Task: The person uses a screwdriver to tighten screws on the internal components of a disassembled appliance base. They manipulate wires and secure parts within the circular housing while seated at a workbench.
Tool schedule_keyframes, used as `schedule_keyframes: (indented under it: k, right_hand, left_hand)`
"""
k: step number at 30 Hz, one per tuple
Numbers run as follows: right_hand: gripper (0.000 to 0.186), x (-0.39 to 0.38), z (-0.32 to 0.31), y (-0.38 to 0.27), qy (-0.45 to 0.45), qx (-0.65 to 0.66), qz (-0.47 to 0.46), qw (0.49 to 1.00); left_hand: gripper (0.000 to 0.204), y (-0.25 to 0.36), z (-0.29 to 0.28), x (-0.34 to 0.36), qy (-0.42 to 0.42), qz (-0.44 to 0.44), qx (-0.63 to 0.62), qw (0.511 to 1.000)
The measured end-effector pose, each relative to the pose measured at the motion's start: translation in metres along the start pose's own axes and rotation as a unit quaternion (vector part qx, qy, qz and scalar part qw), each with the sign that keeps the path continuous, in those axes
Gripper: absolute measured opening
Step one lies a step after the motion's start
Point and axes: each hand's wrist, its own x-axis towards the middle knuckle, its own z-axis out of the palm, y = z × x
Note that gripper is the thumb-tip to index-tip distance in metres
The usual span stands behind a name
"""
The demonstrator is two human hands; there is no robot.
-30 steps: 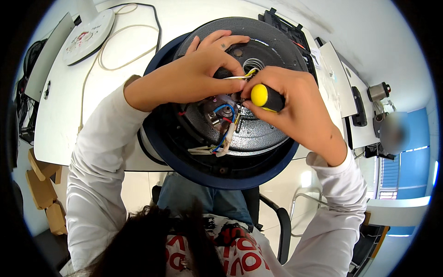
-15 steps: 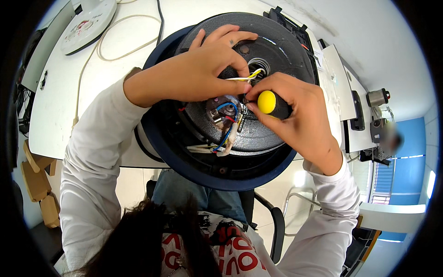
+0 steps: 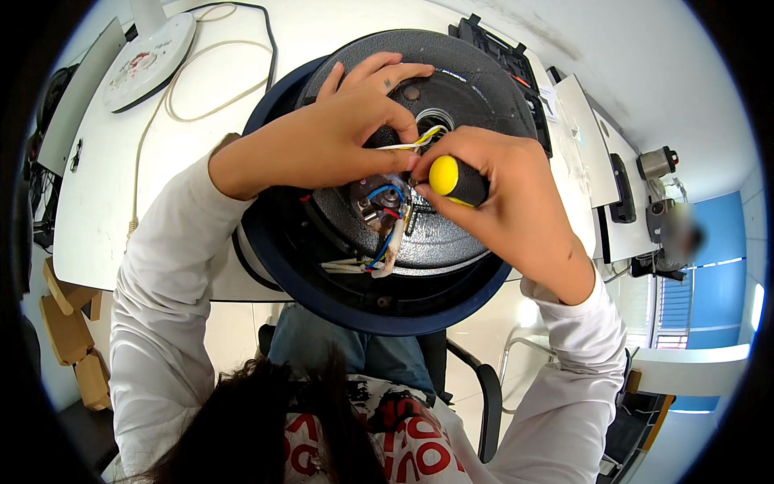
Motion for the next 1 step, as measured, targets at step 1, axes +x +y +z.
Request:
schedule_keyframes:
  k: [1]
  right_hand:
    - [0.014, -0.0012, -0.0007, 0.0001, -0.002, -0.012, -0.010, 1.000]
  left_hand:
    - [0.023, -0.0013, 0.0012, 0.0003, 0.000, 0.002, -0.005, 1.000]
